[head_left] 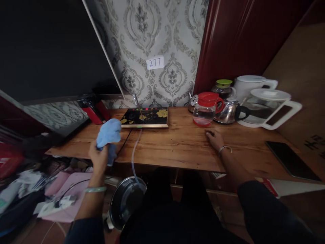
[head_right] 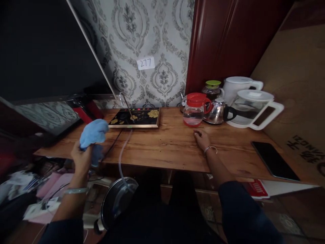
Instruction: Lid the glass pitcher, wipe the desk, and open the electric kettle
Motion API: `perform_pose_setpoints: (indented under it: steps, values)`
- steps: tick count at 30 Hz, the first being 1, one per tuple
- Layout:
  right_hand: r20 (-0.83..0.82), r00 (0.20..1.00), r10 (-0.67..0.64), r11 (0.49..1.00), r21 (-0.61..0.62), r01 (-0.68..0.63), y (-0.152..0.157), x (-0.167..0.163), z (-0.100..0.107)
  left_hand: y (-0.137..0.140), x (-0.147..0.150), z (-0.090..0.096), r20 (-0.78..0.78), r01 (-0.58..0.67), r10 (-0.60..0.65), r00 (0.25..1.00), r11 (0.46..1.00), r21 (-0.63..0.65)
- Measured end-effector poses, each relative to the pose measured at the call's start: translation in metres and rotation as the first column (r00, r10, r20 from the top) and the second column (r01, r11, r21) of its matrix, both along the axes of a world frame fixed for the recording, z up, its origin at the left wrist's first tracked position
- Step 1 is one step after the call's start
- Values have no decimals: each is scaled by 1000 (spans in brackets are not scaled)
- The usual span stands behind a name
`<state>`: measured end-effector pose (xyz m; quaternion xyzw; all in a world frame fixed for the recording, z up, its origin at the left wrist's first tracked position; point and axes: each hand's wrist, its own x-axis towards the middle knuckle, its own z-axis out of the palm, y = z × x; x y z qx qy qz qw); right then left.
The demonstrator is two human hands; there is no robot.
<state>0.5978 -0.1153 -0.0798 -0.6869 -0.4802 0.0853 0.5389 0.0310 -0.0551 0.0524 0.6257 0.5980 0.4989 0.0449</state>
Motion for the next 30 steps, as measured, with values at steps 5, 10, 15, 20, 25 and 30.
perform_pose_setpoints:
  steps: [5,10,15,20,25,30]
  values:
    - [5,1000,4,1000,-10,-3,-2,-3,4,-21,84,-8,-107,173,-166,980,983,55]
    - [-21,1000,16,1000,-17,-16,-14,-10,6,-23,144,-28,-107,475,-480,871,877,-71]
    - [151,988,28,999,11,-30,-27,-51,22,-10,101,-25,-16,334,-334,942,942,1]
    - [380,851,363,931,-105,-350,-18,-157,71,18,28,-34,-30,-43,41,999,998,-53]
    - [406,741,536,826,-432,-361,2,-250,96,39,-5,-49,-111,-178,157,981,962,-208]
    - [492,676,548,814,-500,-296,-3,-261,87,48,-7,-57,-234,-216,133,963,901,-377]
